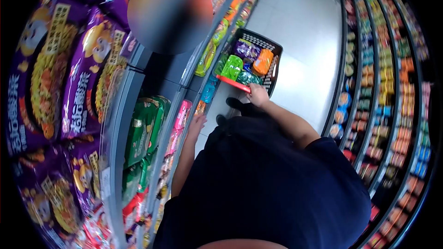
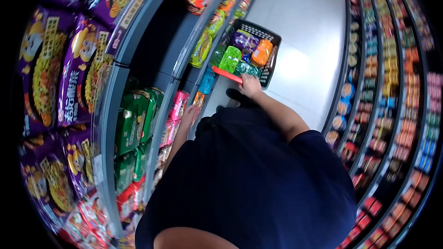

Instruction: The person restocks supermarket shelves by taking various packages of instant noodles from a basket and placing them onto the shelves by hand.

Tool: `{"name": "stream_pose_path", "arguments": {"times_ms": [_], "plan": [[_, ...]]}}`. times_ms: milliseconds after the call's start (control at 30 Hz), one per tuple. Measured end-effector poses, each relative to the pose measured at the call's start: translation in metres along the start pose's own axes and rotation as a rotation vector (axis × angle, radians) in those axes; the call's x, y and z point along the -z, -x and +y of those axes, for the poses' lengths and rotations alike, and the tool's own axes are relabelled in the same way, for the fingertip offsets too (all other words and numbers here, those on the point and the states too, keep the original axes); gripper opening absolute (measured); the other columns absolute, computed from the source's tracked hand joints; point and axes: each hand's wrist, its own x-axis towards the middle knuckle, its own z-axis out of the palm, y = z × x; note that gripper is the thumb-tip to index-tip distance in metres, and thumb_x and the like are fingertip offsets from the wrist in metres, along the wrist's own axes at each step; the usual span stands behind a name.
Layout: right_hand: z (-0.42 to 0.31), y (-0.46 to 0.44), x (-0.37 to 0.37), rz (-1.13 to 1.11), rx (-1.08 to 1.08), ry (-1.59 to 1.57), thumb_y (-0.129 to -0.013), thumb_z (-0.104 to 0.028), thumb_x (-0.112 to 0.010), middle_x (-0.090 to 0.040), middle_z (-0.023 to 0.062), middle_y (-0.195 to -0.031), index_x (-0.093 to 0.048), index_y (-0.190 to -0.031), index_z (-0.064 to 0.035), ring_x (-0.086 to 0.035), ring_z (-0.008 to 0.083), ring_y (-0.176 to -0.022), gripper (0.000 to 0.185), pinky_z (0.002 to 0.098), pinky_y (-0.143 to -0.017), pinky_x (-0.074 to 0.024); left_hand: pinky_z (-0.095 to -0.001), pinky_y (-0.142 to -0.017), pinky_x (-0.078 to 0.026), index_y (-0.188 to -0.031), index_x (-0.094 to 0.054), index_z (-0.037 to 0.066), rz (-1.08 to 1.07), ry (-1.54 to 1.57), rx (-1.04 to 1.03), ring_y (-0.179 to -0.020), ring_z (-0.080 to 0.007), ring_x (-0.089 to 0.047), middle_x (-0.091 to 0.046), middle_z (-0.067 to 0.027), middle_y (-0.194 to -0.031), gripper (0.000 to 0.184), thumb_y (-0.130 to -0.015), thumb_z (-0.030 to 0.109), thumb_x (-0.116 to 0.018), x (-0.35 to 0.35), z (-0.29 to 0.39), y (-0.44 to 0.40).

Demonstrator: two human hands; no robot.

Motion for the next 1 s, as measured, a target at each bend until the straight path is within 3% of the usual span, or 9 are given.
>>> {"name": "stream_pose_path", "arguments": {"times_ms": [233, 433, 533, 567, 667, 733, 833, 967, 1000], "plan": [[-0.002, 0.039, 0.008, -0.116, -0.153, -0.105, -0.077, -0.021, -0.067, -0.055, 0.0229, -0.119, -0.044, -0.129, -0.0005, -0.055, 0.0389, -0.111, 0.06, 0.0443, -0.096, -0.0457, -0.0304, -0.076, -0.05, -0.102, -0.061, 0.0, -0.411, -0.282, -0.454, -0.083, -0.0174, -0.066, -0.068, -0.0093, -0.088, 0.016, -0.096, 0.007, -0.049, -0.073, 0.081, -0.026], [-0.007, 0.046, 0.021, -0.35, -0.148, -0.181, -0.076, -0.03, -0.07, -0.056, 0.024, -0.124, -0.042, -0.132, -0.0013, -0.055, 0.0375, -0.115, 0.069, 0.0424, -0.097, -0.046, -0.0317, -0.075, -0.05, -0.097, -0.063, 0.004, -0.363, -0.569, -0.81, -0.084, -0.0227, -0.065, -0.065, -0.0113, -0.091, 0.017, -0.087, 0.001, -0.05, -0.157, 0.16, -0.015], [0.001, 0.049, 0.025, -0.454, -0.083, -0.335, -0.076, -0.035, -0.07, -0.059, 0.024, -0.12, -0.047, -0.133, -0.0066, -0.059, 0.037, -0.11, 0.069, 0.0424, -0.096, -0.0462, -0.0378, -0.081, -0.049, -0.096, -0.064, 0.003, -0.301, -0.764, -0.872, -0.088, -0.0276, -0.064, -0.065, -0.0127, -0.094, 0.016, -0.09, 0.01, -0.052, -0.177, 0.135, -0.043], [0.0, 0.05, 0.032, -0.503, -0.062, -0.351, -0.076, -0.038, -0.069, -0.059, 0.0236, -0.12, -0.047, -0.134, -0.0085, -0.059, 0.0366, -0.11, 0.069, 0.0417, -0.097, -0.046, -0.0436, -0.083, -0.045, -0.097, -0.064, 0.005, -0.206, -0.965, -0.89, -0.089, -0.0294, -0.063, -0.065, -0.0126, -0.094, 0.023, -0.094, 0.023, -0.05, -0.179, 0.126, -0.043], [0.007, 0.046, 0.031, -0.702, -0.047, -0.517, -0.08, -0.047, -0.067, -0.064, 0.0201, -0.118, -0.051, -0.135, -0.0098, -0.059, 0.033, -0.113, 0.068, 0.0382, -0.1, -0.0441, -0.0457, -0.078, -0.044, -0.08, -0.07, 0.007, -0.066, -1.514, -0.813, -0.076, -0.0292, -0.065, -0.068, -0.0105, -0.077, 0.041, -0.096, 0.037, -0.047, -0.185, 0.113, -0.037], [0.027, 0.044, 0.007, -0.753, -0.105, -0.802, -0.087, -0.027, -0.066, -0.066, 0.0134, -0.114, -0.055, -0.128, -0.0045, -0.064, 0.0246, -0.105, 0.048, 0.0357, -0.095, -0.0478, -0.046, -0.076, -0.046, -0.074, -0.07, 0.008, -0.079, -1.635, -0.543, -0.066, -0.0312, -0.065, -0.069, -0.0113, -0.072, 0.04, -0.093, 0.035, -0.048, -0.197, 0.116, -0.036], [0.057, 0.031, -0.007, -0.876, -0.487, -1.314, -0.091, -0.02, -0.058, -0.069, 0.0097, -0.105, -0.059, -0.119, -0.0011, -0.066, 0.0176, -0.098, 0.034, 0.0317, -0.089, -0.0516, -0.0455, -0.078, -0.046, -0.076, -0.07, 0.01, 0.004, -1.573, -0.259, -0.068, -0.0305, -0.066, -0.069, -0.0122, -0.074, 0.032, -0.088, 0.031, -0.05, -0.197, 0.105, -0.039], [0.15, 0.001, -0.066, -0.89, -0.406, -0.909, -0.083, -0.016, -0.061, -0.071, 0.01, -0.091, -0.067, -0.105, -0.0005, -0.071, 0.0186, -0.076, 0.028, 0.0305, -0.076, -0.0558, -0.0419, -0.078, -0.045, -0.078, -0.066, 0.011, 0.339, -1.432, -0.155, -0.081, -0.0272, -0.063, -0.067, -0.0061, -0.08, 0.019, -0.084, 0.025, -0.055, -0.22, 0.109, -0.056], [0.17, -0.016, -0.066, -0.934, -0.437, -0.849, -0.081, -0.021, -0.061, -0.071, 0.0122, -0.094, -0.068, -0.103, -0.002, -0.071, 0.0229, -0.082, 0.03, 0.0341, -0.078, -0.0551, -0.0414, -0.079, -0.045, -0.078, -0.065, 0.011, 0.36, -1.45, -0.168, -0.082, -0.0267, -0.063, -0.066, -0.0057, -0.08, 0.018, -0.084, 0.025, -0.055, -0.223, 0.109, -0.061]]}}
